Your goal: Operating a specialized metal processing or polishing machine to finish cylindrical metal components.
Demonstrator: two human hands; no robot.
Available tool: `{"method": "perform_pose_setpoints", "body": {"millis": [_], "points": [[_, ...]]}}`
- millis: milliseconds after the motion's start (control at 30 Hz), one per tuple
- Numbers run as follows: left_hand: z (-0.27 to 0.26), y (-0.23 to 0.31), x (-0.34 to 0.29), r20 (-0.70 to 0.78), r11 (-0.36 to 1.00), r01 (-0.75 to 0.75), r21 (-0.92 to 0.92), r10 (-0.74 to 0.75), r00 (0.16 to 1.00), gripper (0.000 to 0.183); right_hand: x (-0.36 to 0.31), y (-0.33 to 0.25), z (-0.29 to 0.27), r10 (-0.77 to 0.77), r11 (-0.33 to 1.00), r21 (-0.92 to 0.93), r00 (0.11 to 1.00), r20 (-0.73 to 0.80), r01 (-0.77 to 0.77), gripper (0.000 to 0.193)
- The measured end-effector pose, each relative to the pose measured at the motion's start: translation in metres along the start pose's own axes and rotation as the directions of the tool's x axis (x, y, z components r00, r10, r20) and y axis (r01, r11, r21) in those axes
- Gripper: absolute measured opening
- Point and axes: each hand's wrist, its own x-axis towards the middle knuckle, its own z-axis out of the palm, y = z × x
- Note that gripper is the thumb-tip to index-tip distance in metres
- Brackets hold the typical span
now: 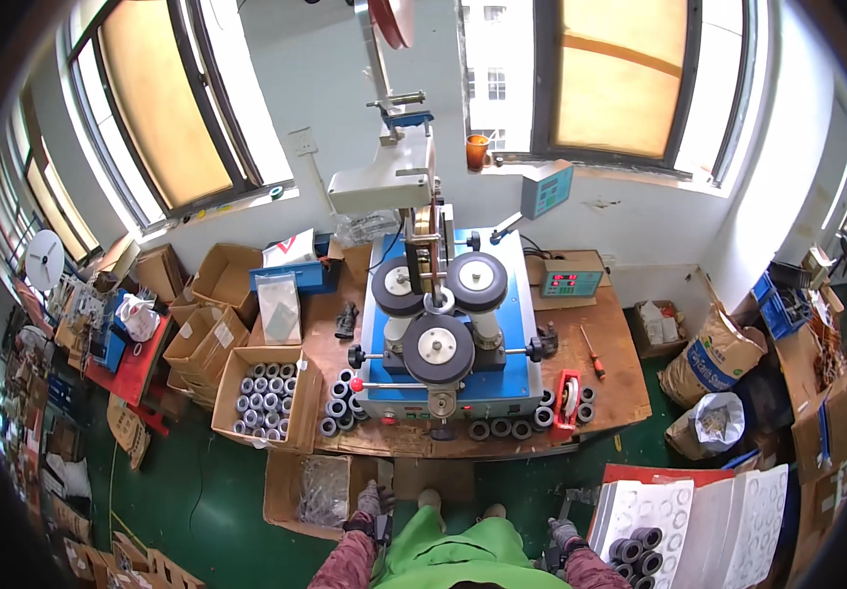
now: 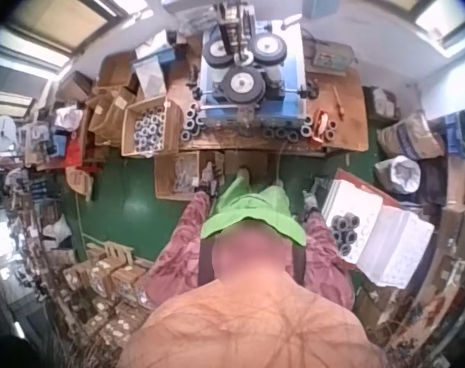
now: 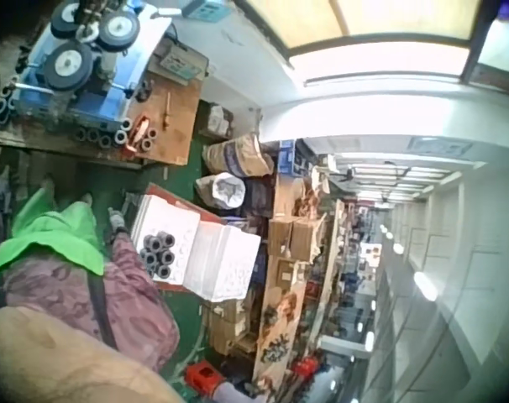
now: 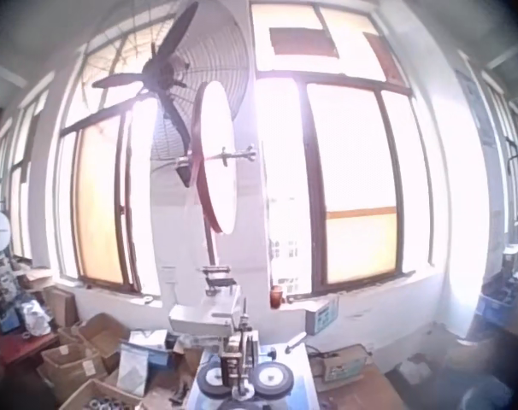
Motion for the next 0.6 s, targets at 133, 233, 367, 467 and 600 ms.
{"method": "perform_pose_setpoints", "body": {"millis": [133,233,367,467,600], "points": [[0.027,0.002,0.015,0.110,0.998,0.022,0.062,-0.028,0.994,0.055,0.038,0.039,0.040,-0.173,0.964,-0.220,0.979,-0.106,0.146,0.052],[-0.014,-0.007,0.061,0.168,0.995,0.081,0.058,-0.090,0.982,0.048,0.008,-0.041,-0.008,-0.349,0.884,-0.357,0.934,-0.074,0.302,0.029],[0.004,-0.003,0.103,0.081,0.994,0.107,-0.029,-0.105,0.991,0.050,-0.013,-0.029,-0.015,-0.377,0.846,-0.460,0.912,-0.161,0.269,0.033],[0.039,0.024,0.112,0.041,0.981,0.192,0.033,-0.193,0.980,0.051,-0.021,-0.024,-0.025,-0.108,0.967,-0.248,0.971,-0.212,0.054,0.029],[0.044,0.030,0.118,0.213,0.989,-0.092,0.120,0.064,0.975,0.052,-0.045,-0.048,-0.039,0.035,0.999,0.036,0.988,-0.153,-0.030,0.027]]}}
